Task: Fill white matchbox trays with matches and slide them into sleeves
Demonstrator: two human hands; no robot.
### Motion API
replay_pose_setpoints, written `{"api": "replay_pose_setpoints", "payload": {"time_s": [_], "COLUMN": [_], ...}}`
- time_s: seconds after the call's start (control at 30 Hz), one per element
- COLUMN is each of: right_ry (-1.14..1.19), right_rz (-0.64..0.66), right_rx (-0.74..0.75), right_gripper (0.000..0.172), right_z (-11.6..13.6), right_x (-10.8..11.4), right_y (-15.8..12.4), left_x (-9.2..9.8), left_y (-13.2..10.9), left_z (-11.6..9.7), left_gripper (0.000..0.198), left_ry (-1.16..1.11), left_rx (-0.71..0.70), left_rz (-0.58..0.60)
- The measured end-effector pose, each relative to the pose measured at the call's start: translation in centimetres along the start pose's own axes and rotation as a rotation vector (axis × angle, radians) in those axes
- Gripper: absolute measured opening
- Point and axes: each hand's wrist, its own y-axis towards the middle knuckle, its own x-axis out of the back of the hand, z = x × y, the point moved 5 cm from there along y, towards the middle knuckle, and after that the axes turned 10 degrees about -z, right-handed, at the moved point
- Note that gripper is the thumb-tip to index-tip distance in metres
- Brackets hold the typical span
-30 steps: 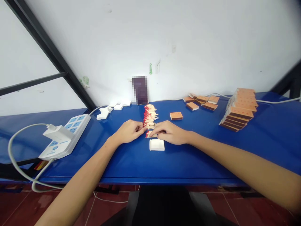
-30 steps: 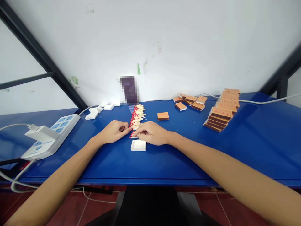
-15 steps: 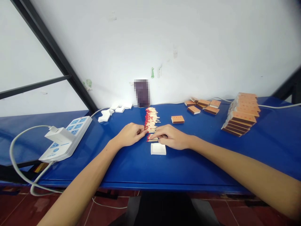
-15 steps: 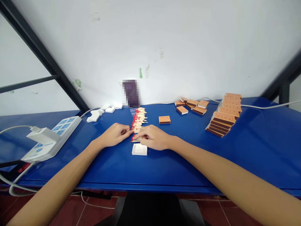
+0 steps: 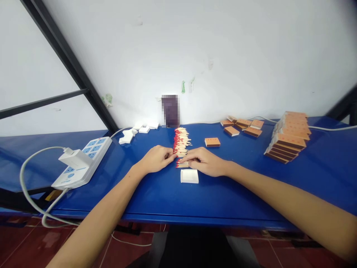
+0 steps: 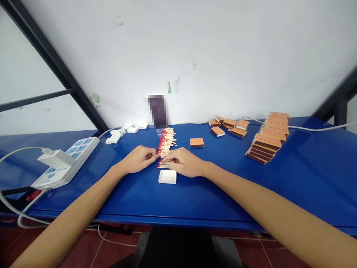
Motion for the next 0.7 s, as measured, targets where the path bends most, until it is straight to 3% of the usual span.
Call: {"api": "replay_pose_setpoints", "payload": {"time_s": [0.7], "right_ry": [-0.027], "right_rz": [0.009], "right_rx": [-0.046], "right_gripper": [0.032], "right_z": [-0.33], "right_x": [0.02], "right_y": [0.13], "left_x": [0.06], "left_y": [-0.01], "left_z": [-0.13], "left_gripper": [0.040], "left_ry": [0.011], "left_rx": [0.018], "left_rz": [0.019]}}
